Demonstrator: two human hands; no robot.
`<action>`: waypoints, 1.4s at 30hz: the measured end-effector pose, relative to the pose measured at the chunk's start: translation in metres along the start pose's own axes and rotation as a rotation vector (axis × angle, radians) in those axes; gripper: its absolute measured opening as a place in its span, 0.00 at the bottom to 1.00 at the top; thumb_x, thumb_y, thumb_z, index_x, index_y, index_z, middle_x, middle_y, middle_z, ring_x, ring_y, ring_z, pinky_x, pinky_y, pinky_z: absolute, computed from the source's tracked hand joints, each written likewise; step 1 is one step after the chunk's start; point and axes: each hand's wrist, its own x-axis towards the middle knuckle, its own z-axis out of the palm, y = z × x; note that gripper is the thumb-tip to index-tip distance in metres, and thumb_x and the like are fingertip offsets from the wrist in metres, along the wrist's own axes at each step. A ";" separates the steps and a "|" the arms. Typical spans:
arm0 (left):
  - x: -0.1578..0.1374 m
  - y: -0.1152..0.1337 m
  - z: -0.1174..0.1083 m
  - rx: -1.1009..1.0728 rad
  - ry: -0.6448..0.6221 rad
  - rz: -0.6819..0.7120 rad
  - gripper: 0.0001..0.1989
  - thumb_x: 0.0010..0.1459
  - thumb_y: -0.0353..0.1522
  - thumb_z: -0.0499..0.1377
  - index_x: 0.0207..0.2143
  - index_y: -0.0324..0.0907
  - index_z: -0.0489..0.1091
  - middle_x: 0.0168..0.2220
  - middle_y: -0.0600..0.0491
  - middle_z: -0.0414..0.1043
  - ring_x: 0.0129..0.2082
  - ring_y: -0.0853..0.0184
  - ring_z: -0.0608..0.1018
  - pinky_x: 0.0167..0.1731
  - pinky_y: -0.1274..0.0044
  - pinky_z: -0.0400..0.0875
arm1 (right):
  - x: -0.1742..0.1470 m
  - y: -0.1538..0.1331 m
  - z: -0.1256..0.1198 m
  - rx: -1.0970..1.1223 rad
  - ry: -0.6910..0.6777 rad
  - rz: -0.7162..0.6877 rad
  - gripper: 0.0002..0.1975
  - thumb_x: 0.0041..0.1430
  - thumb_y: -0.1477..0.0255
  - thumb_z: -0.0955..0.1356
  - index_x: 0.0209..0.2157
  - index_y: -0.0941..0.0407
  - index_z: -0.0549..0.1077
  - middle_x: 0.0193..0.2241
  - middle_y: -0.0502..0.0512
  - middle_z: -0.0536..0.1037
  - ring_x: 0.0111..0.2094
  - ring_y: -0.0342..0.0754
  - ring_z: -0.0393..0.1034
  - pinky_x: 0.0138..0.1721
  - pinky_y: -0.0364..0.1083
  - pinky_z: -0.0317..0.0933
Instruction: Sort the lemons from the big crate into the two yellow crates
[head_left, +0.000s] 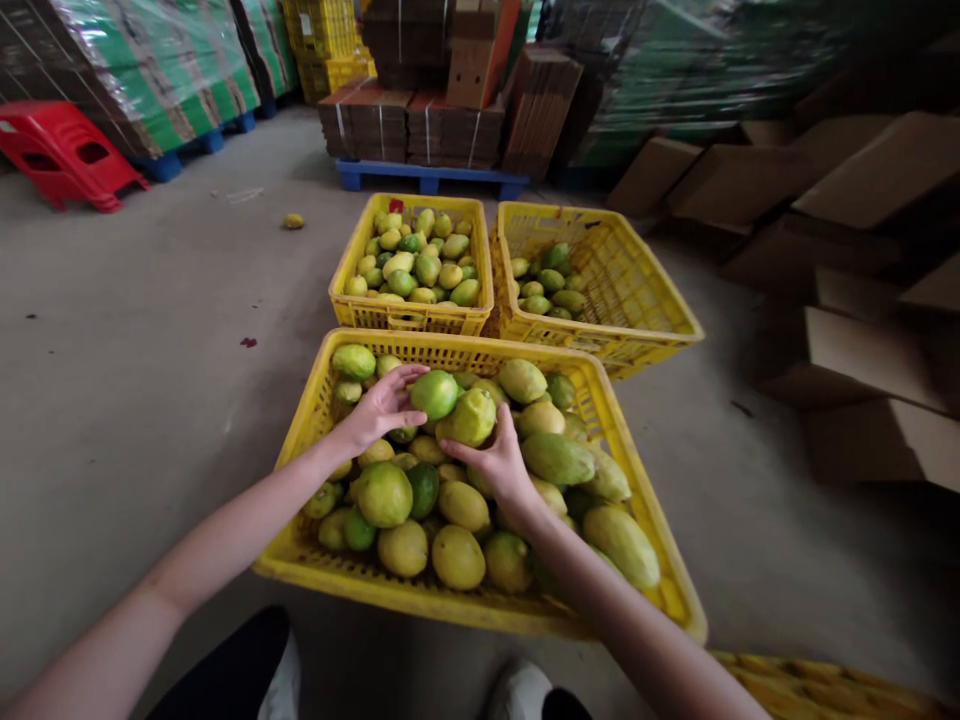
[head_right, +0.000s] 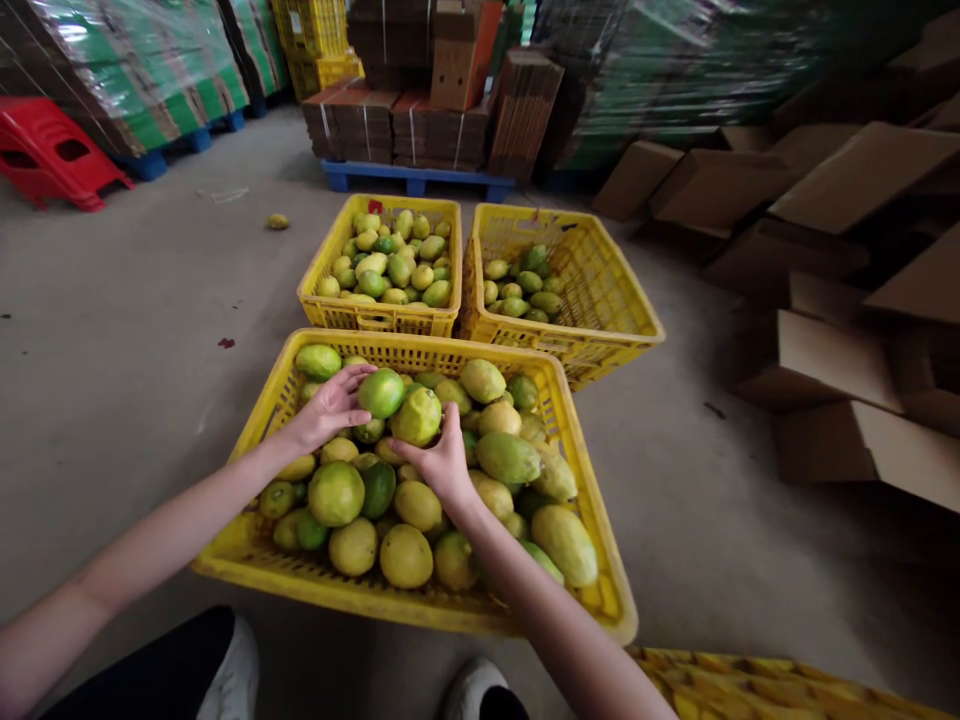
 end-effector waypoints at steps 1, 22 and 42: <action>0.000 -0.002 -0.001 0.005 -0.007 0.017 0.41 0.46 0.38 0.76 0.61 0.47 0.66 0.66 0.44 0.67 0.63 0.50 0.74 0.63 0.60 0.72 | 0.000 0.001 -0.001 -0.005 0.010 -0.011 0.35 0.35 0.67 0.84 0.42 0.47 0.65 0.42 0.49 0.75 0.48 0.56 0.72 0.54 0.55 0.69; -0.011 0.003 -0.007 0.684 -0.060 0.344 0.28 0.63 0.38 0.68 0.65 0.51 0.73 0.60 0.47 0.70 0.63 0.53 0.73 0.70 0.58 0.64 | -0.003 -0.003 -0.003 0.147 -0.029 -0.064 0.32 0.43 0.75 0.81 0.47 0.39 0.70 0.58 0.49 0.74 0.72 0.65 0.56 0.61 0.65 0.67; -0.008 0.004 0.003 -0.217 -0.172 -0.118 0.41 0.49 0.44 0.75 0.65 0.46 0.70 0.62 0.44 0.74 0.67 0.44 0.71 0.68 0.56 0.63 | 0.004 -0.006 0.006 0.548 -0.220 0.393 0.19 0.51 0.55 0.79 0.37 0.51 0.76 0.30 0.50 0.82 0.28 0.48 0.76 0.26 0.47 0.71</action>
